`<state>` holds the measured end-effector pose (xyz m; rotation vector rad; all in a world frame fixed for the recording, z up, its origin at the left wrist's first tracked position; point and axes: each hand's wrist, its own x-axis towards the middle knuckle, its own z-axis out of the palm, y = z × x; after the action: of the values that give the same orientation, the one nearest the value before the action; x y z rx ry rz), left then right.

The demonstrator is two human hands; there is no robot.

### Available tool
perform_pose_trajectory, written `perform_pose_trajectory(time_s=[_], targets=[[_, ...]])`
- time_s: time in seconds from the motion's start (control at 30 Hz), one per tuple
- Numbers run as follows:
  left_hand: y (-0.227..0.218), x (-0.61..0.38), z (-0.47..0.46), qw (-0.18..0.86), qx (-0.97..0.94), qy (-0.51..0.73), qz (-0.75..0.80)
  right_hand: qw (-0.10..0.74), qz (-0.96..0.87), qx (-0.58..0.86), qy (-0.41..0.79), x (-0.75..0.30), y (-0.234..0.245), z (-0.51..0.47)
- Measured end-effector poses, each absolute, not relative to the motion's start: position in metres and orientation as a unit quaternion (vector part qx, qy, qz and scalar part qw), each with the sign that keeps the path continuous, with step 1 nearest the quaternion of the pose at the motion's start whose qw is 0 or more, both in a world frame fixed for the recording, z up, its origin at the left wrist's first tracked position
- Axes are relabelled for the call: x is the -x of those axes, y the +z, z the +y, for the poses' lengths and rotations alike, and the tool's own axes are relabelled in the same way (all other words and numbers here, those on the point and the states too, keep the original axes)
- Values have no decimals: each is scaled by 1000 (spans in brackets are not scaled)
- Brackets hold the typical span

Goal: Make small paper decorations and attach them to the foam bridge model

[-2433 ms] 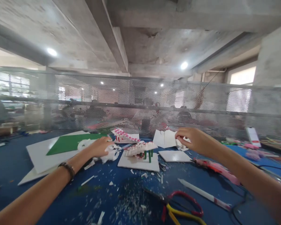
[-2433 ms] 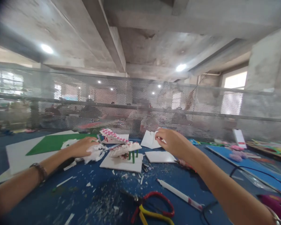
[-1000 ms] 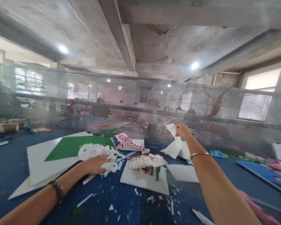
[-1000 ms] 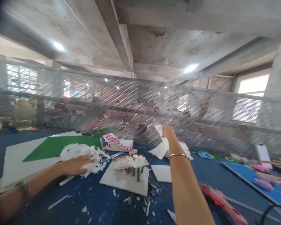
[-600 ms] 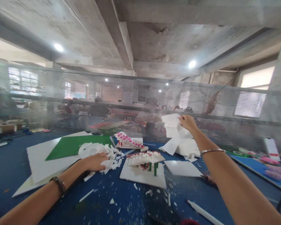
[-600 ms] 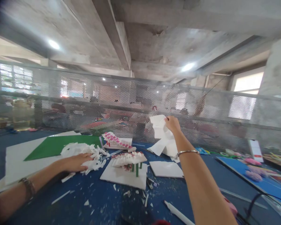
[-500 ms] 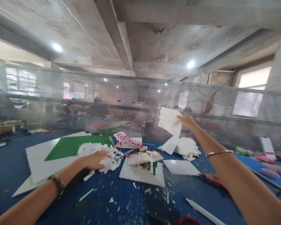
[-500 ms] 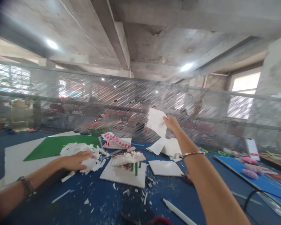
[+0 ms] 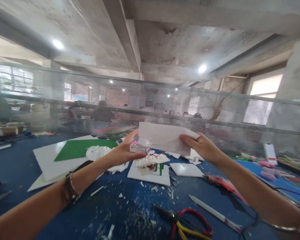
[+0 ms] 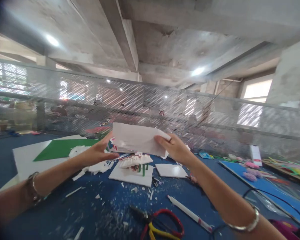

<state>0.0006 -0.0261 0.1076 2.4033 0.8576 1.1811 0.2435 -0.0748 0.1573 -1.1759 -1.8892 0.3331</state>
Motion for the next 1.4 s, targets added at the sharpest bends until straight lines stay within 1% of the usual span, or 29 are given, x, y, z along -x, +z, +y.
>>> perform_pose_trajectory(time_s=[0.1, 0.13, 0.17, 0.23, 0.33, 0.43, 0.53, 0.57, 0.63, 0.7, 0.8, 0.9, 1.0, 1.03, 1.13, 1.23, 1.33, 1.4], targets=[[113, -3, -43, 228, -826, 418, 302, 430, -751, 459, 201, -234, 142, -83], [114, -1, -47, 223, -825, 417, 309, 414, -758, 459, 207, -234, 138, -84], [114, 2, -50, 196, -826, 420, 320, 395, -771, 459, 197, -235, 134, -85], [112, 10, -54, 78, -832, 423, 351, 360, -804, 454, 134, -236, 129, -87], [110, 18, -61, -117, -846, 368, 366, 351, -838, 418, 18, -229, 122, -94], [112, 19, -75, -279, -867, 290, 292, 351, -859, 366, -69, -212, 116, -104], [113, 16, -95, -429, -849, 236, 196, 359, -862, 298, -199, -197, 109, -114], [111, 16, -102, -470, -831, 241, 173, 352, -861, 270, -249, -195, 106, -117], [102, 14, -112, -507, -823, 221, 127, 314, -865, 209, -332, -194, 96, -123], [84, 13, -119, -500, -833, 209, 111, 250, -886, 165, -354, -196, 81, -128], [48, 10, -125, -411, -883, 189, 123, 161, -931, 158, -289, -200, 53, -132], [22, 8, -126, -301, -924, 177, 153, 124, -946, 166, -249, -207, 27, -131], [15, 10, -126, -209, -947, 193, 147, 91, -958, 196, -188, -214, 12, -132], [15, 11, -125, -176, -959, 169, 142, 80, -961, 210, -159, -216, 9, -133], [13, 16, -124, -96, -979, 107, 143, 56, -961, 256, -87, -218, 7, -138], [5, 20, -124, -81, -978, 99, 165, 42, -959, 268, -79, -215, 8, -143], [1, 24, -125, -70, -976, 92, 187, 63, -962, 255, -77, -214, 11, -145], [2, 29, -125, -42, -974, 87, 206, 83, -960, 265, -41, -214, 14, -146]])
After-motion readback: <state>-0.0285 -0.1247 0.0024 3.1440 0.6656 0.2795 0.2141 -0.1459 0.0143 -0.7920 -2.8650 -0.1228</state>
